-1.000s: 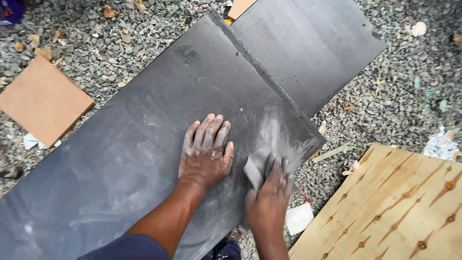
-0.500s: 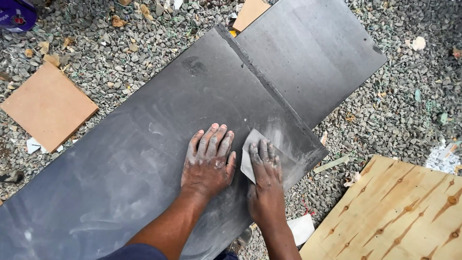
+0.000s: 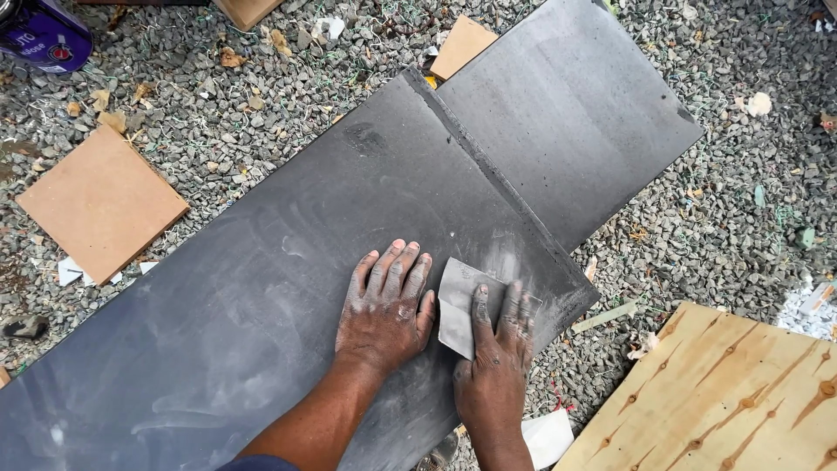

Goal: The person sands a large dark gray rectangular slab with a sanding block, moving back and forth across the surface and along the edges. The person holds the slab steady with one hand while sanding with the other.

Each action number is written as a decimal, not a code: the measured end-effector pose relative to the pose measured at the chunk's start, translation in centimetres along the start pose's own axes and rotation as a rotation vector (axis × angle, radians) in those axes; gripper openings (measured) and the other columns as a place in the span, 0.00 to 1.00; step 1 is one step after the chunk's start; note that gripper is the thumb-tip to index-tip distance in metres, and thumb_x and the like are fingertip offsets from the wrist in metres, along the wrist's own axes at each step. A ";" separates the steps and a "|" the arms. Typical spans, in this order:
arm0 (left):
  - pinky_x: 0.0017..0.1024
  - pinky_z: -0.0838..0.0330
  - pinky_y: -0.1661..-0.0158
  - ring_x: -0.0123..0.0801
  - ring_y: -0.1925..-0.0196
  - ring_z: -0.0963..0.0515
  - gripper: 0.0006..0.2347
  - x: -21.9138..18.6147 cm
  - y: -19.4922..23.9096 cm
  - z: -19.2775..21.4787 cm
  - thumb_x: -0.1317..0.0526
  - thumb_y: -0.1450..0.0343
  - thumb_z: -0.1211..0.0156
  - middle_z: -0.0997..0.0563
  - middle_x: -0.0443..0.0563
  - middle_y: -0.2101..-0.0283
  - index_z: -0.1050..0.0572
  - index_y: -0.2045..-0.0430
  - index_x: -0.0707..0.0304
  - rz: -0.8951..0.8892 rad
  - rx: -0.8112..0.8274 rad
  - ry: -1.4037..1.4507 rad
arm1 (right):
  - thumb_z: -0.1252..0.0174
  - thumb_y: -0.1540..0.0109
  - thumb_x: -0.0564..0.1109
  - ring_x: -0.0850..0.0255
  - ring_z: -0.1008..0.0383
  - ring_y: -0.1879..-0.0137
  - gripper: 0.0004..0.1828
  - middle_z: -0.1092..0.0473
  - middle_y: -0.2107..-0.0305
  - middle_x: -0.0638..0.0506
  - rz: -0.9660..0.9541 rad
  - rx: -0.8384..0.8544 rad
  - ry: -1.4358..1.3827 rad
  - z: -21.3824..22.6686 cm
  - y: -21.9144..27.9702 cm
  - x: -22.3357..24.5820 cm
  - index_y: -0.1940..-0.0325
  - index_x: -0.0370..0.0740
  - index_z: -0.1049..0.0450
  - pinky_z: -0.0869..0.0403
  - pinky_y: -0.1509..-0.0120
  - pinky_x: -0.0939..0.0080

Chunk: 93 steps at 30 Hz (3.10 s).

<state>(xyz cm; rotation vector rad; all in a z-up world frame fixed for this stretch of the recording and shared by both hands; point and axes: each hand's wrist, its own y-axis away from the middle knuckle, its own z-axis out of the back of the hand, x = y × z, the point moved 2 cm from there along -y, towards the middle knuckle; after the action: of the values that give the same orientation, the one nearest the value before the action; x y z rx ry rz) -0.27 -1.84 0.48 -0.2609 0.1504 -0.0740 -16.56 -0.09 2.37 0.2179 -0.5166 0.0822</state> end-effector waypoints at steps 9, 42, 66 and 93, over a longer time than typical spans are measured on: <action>0.44 0.41 0.31 0.40 0.30 0.31 0.20 0.1 -0.1 -0.1 0.52 0.26 0.49 0.25 0.50 0.35 0.25 0.41 0.58 -0.013 -0.049 0.022 | 0.57 0.46 0.55 0.38 0.67 0.16 0.53 0.64 0.21 0.34 0.124 -0.071 -0.055 -0.8 2.8 -0.3 0.19 0.32 0.61 0.59 0.19 0.38; 0.44 0.46 0.28 0.39 0.26 0.36 0.28 0.4 0.3 -0.5 0.41 0.23 0.55 0.30 0.51 0.32 0.32 0.34 0.61 -0.007 0.093 0.001 | 0.59 0.46 0.37 0.47 0.70 0.15 0.50 0.60 0.21 0.41 0.113 -0.026 -0.102 1.8 0.0 0.6 0.19 0.34 0.63 0.66 0.18 0.40; 0.44 0.42 0.31 0.39 0.25 0.37 0.25 0.9 0.8 -2.0 0.43 0.21 0.55 0.33 0.49 0.29 0.35 0.32 0.57 -0.090 -0.106 -0.112 | 0.63 0.36 0.48 0.59 0.56 0.17 0.39 0.55 0.23 0.63 0.074 -0.415 0.795 -6.8 -5.9 -8.1 0.18 0.58 0.54 0.56 0.18 0.51; 0.44 0.44 0.28 0.39 0.26 0.36 0.25 0.6 1.0 -0.8 0.58 0.26 0.57 0.32 0.49 0.29 0.38 0.30 0.59 -0.050 0.035 -0.066 | 0.45 0.51 0.57 0.50 0.55 0.17 0.54 0.43 0.26 0.54 -0.107 -0.157 0.081 -2.1 4.0 -2.6 0.20 0.48 0.47 0.55 0.19 0.40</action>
<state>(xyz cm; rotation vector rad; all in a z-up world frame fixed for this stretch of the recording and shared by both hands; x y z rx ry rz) 0.25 -1.15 -0.61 -0.2322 0.0774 -0.1179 -18.37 4.23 0.07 0.0878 -0.4277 -0.0531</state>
